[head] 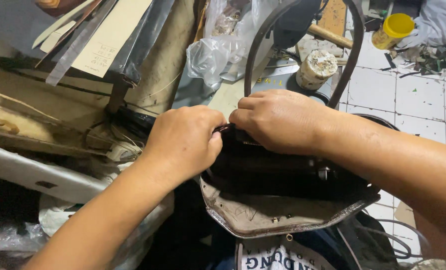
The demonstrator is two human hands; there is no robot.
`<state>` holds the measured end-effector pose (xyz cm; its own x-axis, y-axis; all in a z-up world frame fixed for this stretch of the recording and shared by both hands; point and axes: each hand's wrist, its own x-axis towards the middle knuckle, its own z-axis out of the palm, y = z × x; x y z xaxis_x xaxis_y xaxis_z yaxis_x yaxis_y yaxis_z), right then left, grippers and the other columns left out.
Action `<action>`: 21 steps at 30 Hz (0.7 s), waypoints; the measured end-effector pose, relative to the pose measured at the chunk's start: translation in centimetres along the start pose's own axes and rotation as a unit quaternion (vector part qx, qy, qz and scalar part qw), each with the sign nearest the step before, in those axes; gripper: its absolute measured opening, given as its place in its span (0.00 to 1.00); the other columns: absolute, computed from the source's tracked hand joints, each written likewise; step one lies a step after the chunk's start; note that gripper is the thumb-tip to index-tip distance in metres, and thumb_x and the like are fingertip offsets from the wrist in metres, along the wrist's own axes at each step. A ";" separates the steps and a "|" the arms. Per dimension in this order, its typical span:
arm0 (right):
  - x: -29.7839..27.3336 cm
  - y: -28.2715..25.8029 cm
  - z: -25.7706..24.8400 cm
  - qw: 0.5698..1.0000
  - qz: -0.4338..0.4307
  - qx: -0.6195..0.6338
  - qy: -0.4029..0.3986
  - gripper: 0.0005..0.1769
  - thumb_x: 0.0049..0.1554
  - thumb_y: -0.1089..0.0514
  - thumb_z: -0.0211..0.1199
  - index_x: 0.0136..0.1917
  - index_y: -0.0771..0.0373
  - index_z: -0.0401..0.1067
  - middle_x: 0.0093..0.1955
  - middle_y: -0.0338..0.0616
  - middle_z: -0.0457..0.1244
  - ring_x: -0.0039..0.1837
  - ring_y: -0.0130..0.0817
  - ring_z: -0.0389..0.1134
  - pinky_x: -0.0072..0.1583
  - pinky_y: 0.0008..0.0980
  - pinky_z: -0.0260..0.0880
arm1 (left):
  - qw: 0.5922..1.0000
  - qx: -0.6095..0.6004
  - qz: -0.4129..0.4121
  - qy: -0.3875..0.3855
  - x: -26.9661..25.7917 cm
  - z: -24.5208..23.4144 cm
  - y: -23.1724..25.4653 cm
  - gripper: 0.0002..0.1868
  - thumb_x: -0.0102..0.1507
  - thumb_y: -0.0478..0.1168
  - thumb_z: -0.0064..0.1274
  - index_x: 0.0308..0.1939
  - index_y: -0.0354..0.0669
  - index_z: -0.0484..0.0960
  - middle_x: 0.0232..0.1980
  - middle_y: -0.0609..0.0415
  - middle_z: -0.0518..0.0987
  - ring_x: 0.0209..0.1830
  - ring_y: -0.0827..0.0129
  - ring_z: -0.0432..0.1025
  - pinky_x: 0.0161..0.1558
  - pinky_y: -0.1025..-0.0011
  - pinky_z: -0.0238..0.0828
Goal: Inspecting the interior lining and zipper of a leather handbag
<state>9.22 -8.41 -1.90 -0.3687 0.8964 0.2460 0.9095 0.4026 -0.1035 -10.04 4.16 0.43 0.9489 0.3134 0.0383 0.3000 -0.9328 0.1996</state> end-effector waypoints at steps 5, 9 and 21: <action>0.4 -0.6 -0.8 1.000 0.000 0.004 -0.005 0.07 0.60 0.58 0.51 0.45 0.56 0.70 0.42 0.44 0.65 0.48 0.48 0.73 0.52 0.40 0.73 | 0.999 -0.037 -0.004 -0.022 -0.2 -0.6 0.2 0.09 0.57 0.45 0.51 0.39 0.54 0.84 0.33 0.52 0.82 0.41 0.46 0.79 0.40 0.52 0.77; 0.6 -0.8 -1.4 0.999 0.008 0.028 -0.026 0.08 0.60 0.60 0.50 0.45 0.56 0.71 0.41 0.43 0.66 0.49 0.47 0.73 0.52 0.41 0.74 | 0.999 -0.044 0.012 -0.019 0.0 -0.6 -0.2 0.08 0.57 0.44 0.49 0.35 0.56 0.84 0.30 0.54 0.81 0.38 0.47 0.79 0.38 0.53 0.77; 1.4 -0.7 -1.8 0.999 -0.002 -0.007 -0.041 0.06 0.58 0.61 0.52 0.43 0.59 0.71 0.40 0.48 0.66 0.49 0.51 0.73 0.50 0.44 0.75 | 1.000 -0.021 0.013 -0.010 0.3 -0.3 -0.4 0.08 0.59 0.43 0.46 0.30 0.51 0.80 0.29 0.47 0.80 0.36 0.42 0.78 0.36 0.50 0.77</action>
<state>8.38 -7.79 0.30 -0.3861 0.9072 0.1671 0.9105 0.4038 -0.0889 -9.91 4.65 0.69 0.9579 0.2860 0.0241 0.2721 -0.9318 0.2400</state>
